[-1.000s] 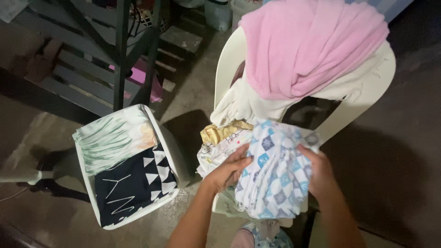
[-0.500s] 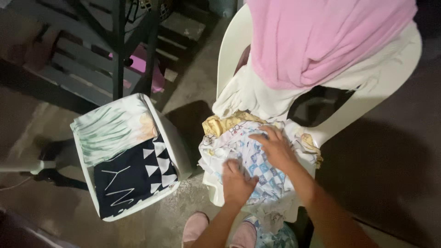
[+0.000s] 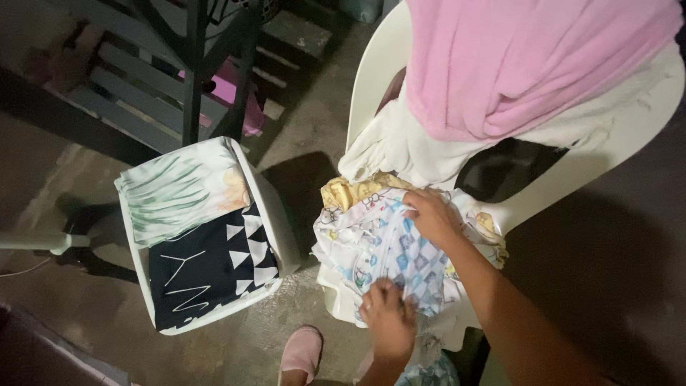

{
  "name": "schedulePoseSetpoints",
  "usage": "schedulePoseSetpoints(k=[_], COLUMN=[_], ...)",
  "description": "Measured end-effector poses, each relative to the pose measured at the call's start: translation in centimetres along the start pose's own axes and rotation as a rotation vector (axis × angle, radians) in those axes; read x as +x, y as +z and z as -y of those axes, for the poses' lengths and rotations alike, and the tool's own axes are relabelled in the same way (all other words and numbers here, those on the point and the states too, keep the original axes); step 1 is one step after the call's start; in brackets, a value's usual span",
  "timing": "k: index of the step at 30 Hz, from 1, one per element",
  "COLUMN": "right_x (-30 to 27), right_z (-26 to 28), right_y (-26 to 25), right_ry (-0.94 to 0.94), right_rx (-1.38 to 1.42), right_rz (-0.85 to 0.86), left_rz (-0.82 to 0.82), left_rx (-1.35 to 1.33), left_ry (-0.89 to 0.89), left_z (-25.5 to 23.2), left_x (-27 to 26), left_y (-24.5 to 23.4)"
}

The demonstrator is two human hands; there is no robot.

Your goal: The person folds several pieces of patterned bedding and towels by hand, smoothing and aligning edges, then stacks them neatly on a white plastic chair. The items include a green-leaf patterned sheet, a blue-checkered towel, and a Hello Kitty patterned sheet.

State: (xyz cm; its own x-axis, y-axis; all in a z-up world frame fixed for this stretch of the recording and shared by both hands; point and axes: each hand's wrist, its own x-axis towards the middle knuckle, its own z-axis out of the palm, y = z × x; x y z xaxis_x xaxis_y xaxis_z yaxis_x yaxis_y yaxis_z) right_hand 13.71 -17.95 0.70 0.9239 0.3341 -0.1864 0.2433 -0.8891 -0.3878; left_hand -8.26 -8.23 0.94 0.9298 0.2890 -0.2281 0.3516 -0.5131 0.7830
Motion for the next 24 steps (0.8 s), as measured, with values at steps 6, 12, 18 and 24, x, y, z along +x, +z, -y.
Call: schedulePoseSetpoints(k=[6, 12, 18, 24], right_x=[1.0, 2.1, 4.5, 3.1], right_z=[-1.0, -3.0, -3.2, -0.8], right_y=[0.5, -0.8, 0.2, 4.2], right_ry=[-0.071, -0.039, -0.219, -0.322], right_rx=[0.318, 0.497, 0.145, -0.192], right_rz=[0.035, 0.36, 0.307, -0.094], left_rz=[0.018, 0.396, -0.107, -0.096], left_rx=[-0.251, 0.104, -0.403, -0.214], left_ry=[-0.181, -0.252, -0.078, -0.09], left_z=[1.1, 0.0, 3.4, 7.2], left_x=[0.6, 2.5, 2.5, 3.2], left_y=[-1.6, -2.8, -0.8, 2.0])
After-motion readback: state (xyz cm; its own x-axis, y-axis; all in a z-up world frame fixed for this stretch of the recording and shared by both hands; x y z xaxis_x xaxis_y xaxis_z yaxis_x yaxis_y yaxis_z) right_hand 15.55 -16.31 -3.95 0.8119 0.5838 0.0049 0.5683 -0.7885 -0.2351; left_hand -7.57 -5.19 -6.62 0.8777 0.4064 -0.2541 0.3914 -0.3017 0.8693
